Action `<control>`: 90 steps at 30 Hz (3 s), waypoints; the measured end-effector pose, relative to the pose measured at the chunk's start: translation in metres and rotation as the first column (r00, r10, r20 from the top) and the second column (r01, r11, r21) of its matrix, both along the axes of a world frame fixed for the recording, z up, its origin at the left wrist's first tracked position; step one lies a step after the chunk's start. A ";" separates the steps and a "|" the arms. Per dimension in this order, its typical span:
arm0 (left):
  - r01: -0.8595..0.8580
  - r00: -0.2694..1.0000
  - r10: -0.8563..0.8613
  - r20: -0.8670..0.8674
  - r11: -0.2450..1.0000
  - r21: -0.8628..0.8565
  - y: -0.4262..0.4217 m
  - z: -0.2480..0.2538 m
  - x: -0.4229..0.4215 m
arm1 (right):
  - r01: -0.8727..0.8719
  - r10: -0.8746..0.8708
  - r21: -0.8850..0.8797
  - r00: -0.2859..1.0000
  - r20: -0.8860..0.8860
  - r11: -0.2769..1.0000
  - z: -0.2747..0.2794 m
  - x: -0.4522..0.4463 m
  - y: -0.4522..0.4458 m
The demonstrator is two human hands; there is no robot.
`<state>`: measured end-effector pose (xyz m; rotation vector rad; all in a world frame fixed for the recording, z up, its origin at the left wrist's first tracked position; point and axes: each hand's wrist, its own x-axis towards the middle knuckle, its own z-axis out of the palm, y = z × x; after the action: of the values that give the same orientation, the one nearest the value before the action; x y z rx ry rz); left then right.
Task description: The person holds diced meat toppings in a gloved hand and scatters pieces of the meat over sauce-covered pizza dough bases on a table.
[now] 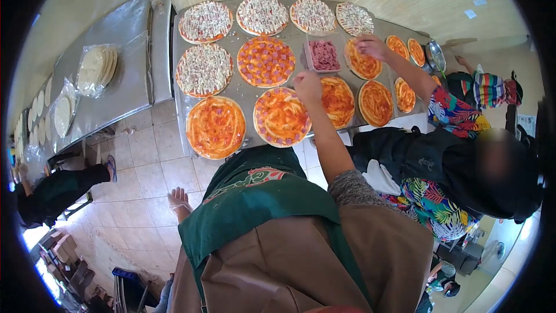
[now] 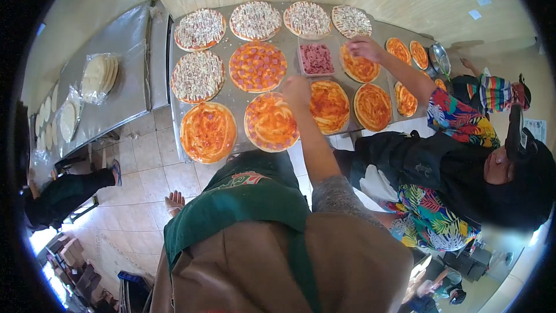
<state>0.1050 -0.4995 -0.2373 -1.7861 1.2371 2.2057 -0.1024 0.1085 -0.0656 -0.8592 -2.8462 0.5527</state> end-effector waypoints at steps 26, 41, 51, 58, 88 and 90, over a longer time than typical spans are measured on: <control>-0.151 0.974 0.144 -0.177 0.988 -0.023 0.029 0.066 -0.037 | -0.204 -0.505 -0.954 0.861 -0.068 -0.219 0.009 -0.046 0.171; 0.096 0.855 -0.152 -0.496 0.986 -0.137 0.112 0.165 -0.101 | -0.386 -0.454 -0.860 0.865 -0.212 -0.333 0.045 -0.057 0.110; 0.595 0.710 -0.017 -0.704 0.549 0.587 0.318 0.212 -0.169 | -0.481 -0.014 -0.815 0.859 -0.513 0.324 0.076 0.034 -0.197; 0.529 0.752 0.013 -0.660 0.585 0.615 0.307 0.224 -0.162 | -0.648 0.171 -0.595 0.731 -0.660 0.475 0.088 0.059 -0.218; 0.562 0.809 -0.217 -0.547 0.560 0.609 0.280 0.236 -0.143 | -0.459 0.259 -0.782 0.888 -0.381 0.422 0.118 0.081 -0.173; 0.556 0.812 -0.208 -0.545 0.555 0.618 0.283 0.243 -0.145 | -0.397 0.158 -0.912 0.912 -0.379 0.103 0.096 0.078 -0.158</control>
<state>-0.0401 -0.2169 0.0060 -0.6420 0.4691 2.3284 -0.0248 -0.0500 0.0306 -0.1760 -2.0718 2.5796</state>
